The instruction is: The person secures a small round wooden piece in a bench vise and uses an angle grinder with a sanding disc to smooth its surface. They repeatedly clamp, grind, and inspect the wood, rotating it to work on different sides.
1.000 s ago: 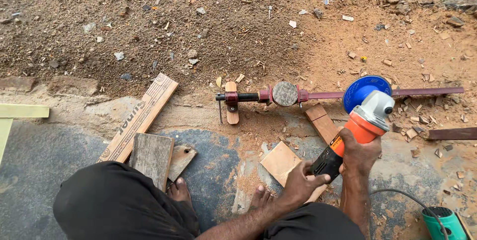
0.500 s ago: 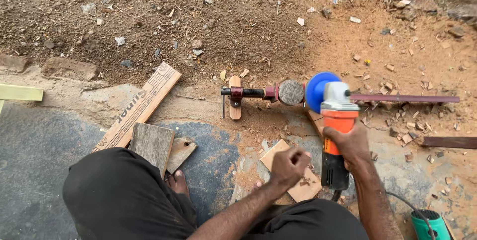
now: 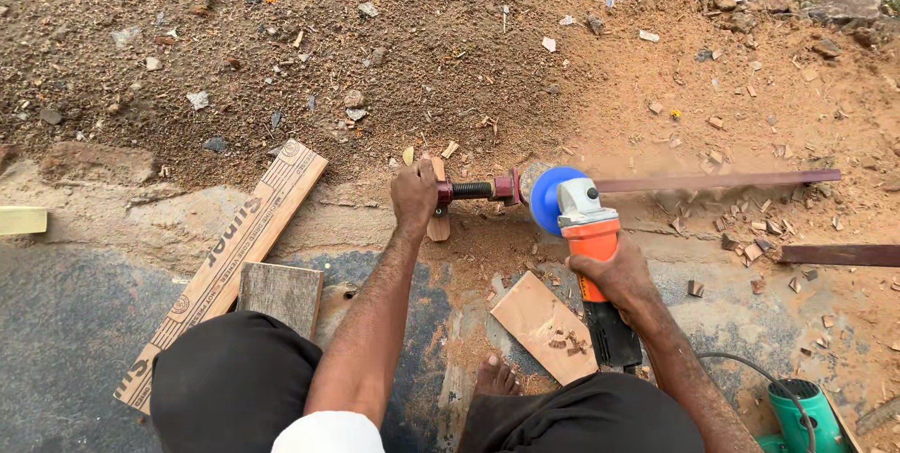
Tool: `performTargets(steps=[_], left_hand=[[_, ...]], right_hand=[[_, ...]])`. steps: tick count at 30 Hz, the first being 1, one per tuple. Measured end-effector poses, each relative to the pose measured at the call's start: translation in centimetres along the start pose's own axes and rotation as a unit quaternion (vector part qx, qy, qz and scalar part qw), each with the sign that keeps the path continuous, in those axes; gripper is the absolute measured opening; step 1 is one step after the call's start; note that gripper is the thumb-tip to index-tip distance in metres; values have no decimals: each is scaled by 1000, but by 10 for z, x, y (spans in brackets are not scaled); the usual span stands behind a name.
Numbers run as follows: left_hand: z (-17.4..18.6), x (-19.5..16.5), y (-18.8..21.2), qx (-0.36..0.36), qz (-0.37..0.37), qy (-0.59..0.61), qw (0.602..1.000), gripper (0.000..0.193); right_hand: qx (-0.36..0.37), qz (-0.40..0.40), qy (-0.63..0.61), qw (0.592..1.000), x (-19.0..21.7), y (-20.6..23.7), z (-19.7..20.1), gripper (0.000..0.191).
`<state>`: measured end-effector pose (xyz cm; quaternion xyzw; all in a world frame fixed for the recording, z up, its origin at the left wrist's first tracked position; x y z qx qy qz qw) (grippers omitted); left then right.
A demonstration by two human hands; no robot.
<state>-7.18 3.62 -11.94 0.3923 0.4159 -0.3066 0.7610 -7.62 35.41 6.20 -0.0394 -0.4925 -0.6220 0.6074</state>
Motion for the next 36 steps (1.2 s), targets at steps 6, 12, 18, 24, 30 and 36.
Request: performTargets(steps=[6,12,18,24,30,36], left_hand=[[-1,8,0,-24,-35,44,998,51],[-4,5,5,-28,-27,77,996,51],[-4,5,5,-41,-33,81,995,48],[-3,4,7,-35,-50,91,994,46],[-3,1,6,-27,-59,69,996,46],[-2,2,8,-31,-48,87,995,45]], right_hand=[[-12,-16,94,995,13,3,-8,53],[-20,-68,34,997,13,4,3,52],[-21,-30,116,993,0,7,-4,62],[-31,-73,58,995,2,7,10,54],[-36,30,109,993,-8,0,-3,58],[-32,-101,70,992,-15,12,17,53]])
Point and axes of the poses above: each hand's wrist, its own y-axis away from the middle knuckle, its own z-axis out of the back of the hand, x = y × z, the point moved 1 cm from there along -y, towards the middle knuckle, and after that the axes turned 9 degrees about x, right-handed, at the moved point
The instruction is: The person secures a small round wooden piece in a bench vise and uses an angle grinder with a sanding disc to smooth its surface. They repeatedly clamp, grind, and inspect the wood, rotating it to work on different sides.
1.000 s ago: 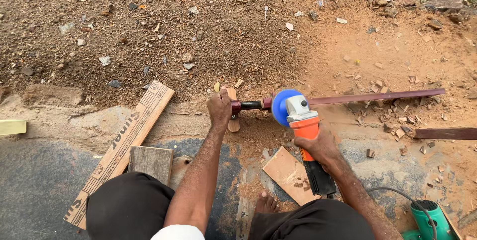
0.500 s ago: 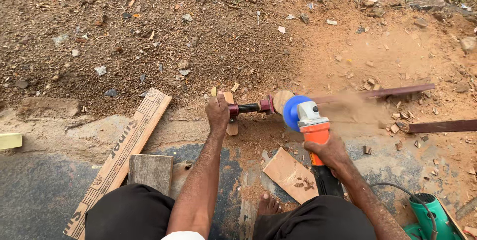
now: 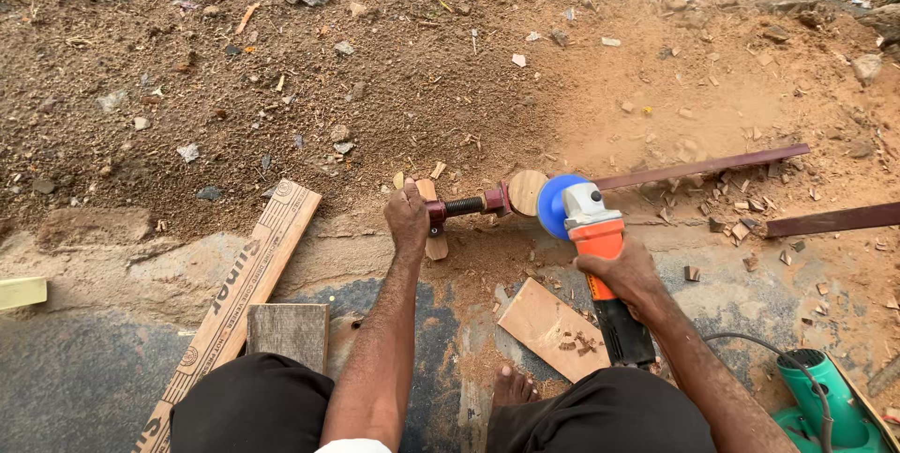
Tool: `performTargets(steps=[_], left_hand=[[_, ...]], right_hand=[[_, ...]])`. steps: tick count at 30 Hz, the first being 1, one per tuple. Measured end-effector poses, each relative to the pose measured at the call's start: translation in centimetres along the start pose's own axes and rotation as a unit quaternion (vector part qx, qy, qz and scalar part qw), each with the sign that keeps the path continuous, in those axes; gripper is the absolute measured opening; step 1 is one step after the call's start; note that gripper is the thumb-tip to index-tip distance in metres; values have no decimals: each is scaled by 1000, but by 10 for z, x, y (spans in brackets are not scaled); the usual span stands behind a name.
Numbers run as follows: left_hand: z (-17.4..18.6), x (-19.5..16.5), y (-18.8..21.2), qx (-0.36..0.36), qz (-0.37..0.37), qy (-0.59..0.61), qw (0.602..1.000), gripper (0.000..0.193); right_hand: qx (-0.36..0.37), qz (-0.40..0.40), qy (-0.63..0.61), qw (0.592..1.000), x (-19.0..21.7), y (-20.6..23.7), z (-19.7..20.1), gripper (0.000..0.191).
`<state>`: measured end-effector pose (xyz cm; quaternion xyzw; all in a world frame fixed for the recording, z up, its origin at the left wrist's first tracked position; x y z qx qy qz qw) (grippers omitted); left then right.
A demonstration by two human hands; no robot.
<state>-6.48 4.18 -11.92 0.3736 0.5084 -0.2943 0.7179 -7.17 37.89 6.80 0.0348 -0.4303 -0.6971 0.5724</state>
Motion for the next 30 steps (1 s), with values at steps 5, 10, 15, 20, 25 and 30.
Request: performTargets(steps=[5,10,15,20,25,30], left_hand=[[0,6,0,20,-7,15,1000,50],[-3,10,-1,10,-18,2,1000,49],[-3,9,1,14,19,25,999,47],[-1,14,2,21,20,21,999,51],[-3,18,3,12,12,-14,1000,52],[-2,15,2,23,48,34,998,48]], right_hand=[[1,104,-13,995,14,-17,-19,57],[-16,65,-5,998,-13,0,-14,56],[-17,38,-91,995,0,-10,2,58],[-35,118,-4,992,16,-14,-19,75],[-7,60,17,998,-9,6,-11,71],[17,4,29,999,6,-14,1,62]])
Point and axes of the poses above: each hand's wrist, its own y-axis away from the middle knuckle, its own z-axis out of the back of the hand, x = y × z, the point moved 1 cm from there along -y, towards the middle knuckle, and after that the axes turned 9 degrees about x, right-handed, at the moved point
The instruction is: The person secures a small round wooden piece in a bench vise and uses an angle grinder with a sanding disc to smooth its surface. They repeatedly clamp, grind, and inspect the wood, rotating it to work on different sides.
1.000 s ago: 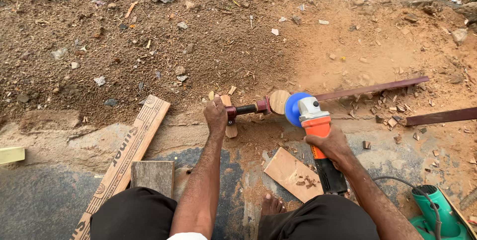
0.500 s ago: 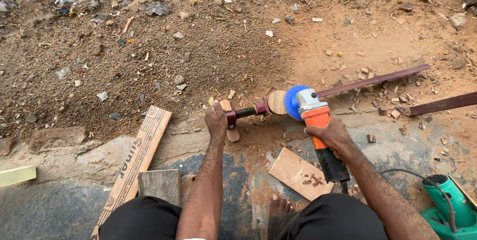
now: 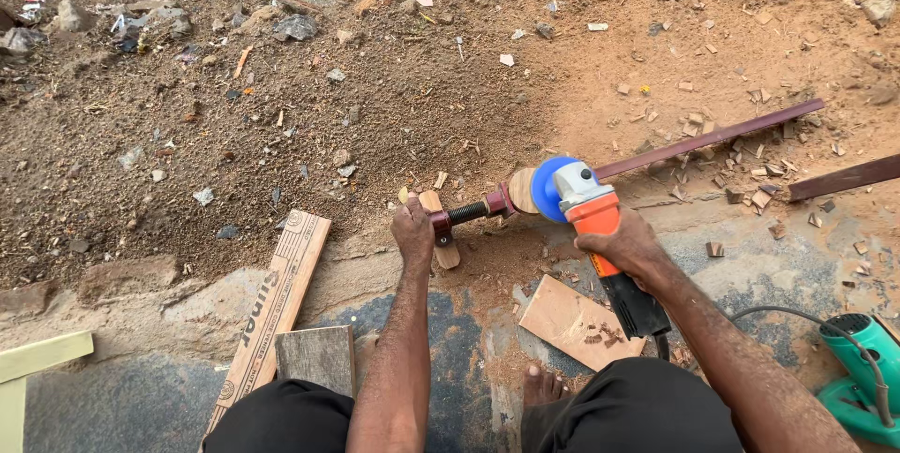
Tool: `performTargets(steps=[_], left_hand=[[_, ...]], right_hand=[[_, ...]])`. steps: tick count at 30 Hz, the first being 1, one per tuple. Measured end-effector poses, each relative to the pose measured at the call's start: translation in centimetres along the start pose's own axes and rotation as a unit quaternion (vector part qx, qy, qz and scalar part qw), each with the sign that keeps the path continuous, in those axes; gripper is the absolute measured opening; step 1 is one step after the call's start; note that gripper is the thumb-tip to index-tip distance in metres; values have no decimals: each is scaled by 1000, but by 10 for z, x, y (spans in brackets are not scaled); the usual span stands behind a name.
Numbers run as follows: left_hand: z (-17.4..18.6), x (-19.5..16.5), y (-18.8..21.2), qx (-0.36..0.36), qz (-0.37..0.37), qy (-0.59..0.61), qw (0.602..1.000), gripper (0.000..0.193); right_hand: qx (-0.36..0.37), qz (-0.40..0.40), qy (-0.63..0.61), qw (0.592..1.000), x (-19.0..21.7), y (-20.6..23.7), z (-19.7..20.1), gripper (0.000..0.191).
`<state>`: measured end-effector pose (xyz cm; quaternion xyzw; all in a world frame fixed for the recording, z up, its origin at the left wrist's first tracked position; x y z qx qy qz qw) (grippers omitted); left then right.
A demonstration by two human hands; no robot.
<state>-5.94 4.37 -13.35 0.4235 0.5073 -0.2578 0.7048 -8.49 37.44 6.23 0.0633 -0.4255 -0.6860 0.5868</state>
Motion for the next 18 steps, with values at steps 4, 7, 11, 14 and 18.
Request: performTargets(steps=[4,7,11,14,18], left_hand=[[3,0,1,15,23,-36,999,53],[3,3,2,8,1,-12,1000,54],[3,6,2,8,-5,-34,999,55],[2,5,1,9,8,-44,999,53],[4,5,1,18,-13,-26,999,51]], right_hand=[[23,33,-3,999,13,-3,-19,63],[28,41,24,998,5,12,-28,63],[-17,59,5,998,1,16,-16,70],[-22,53,-53,997,13,2,-10,72],[16,41,3,999,18,-4,-25,64]])
Point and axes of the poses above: each hand's wrist, its own y-axis away from the middle knuckle, its own z-axis out of the back of the hand, x = y × z, the point moved 1 cm from there along -y, towards the middle knuckle, and after that the axes turned 9 degrees about x, right-handed, at the moved point
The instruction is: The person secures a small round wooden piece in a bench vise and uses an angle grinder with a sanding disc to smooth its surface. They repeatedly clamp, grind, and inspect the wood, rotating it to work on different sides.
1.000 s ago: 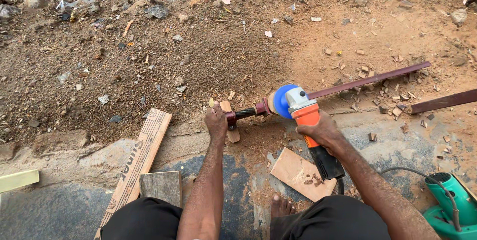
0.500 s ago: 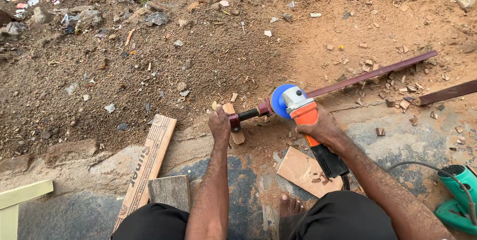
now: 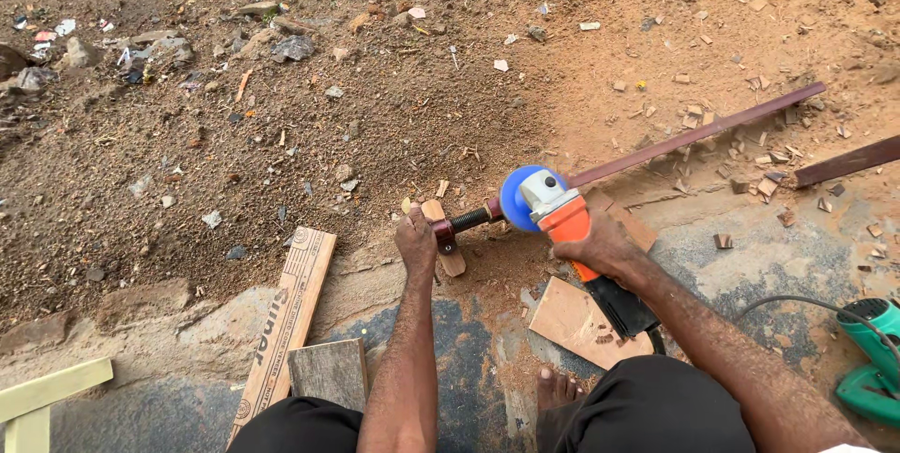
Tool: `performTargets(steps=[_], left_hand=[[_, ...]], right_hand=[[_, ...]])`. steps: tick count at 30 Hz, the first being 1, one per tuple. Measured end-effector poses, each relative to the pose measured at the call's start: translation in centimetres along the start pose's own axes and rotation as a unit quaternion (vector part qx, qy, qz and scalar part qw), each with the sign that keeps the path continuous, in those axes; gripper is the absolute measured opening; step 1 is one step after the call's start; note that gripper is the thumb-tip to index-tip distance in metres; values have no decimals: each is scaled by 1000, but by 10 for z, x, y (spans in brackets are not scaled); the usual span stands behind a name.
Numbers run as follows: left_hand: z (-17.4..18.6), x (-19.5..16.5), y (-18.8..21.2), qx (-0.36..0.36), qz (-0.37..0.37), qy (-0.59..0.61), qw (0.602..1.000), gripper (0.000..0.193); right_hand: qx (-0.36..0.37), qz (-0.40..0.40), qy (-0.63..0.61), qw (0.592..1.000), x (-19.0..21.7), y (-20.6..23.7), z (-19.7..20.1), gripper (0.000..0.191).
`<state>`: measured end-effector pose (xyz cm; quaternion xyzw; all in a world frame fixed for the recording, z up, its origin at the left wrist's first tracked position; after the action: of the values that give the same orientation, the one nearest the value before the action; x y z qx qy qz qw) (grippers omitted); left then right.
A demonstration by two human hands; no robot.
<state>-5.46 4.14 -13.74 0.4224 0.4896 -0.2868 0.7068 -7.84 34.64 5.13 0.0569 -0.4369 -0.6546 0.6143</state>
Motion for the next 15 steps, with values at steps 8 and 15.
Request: performTargets(steps=[8,15], left_hand=[[0,1,2,2,8,11,1000,50],[-1,-5,4,11,10,16,1000,52]], right_hand=[[-63,33,-71,995,-14,26,13,77],[6,-19,4,1000,-1,12,0,74]])
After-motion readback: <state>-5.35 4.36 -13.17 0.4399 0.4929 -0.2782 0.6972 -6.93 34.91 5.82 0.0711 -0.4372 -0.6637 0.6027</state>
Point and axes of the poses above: each hand's wrist, its own y-axis away from the middle knuckle, its own z-axis out of the back of the hand, x = y × z, the point moved 1 cm from there along -y, towards the middle knuckle, and after that the axes turned 9 degrees about x, right-handed, at the moved point
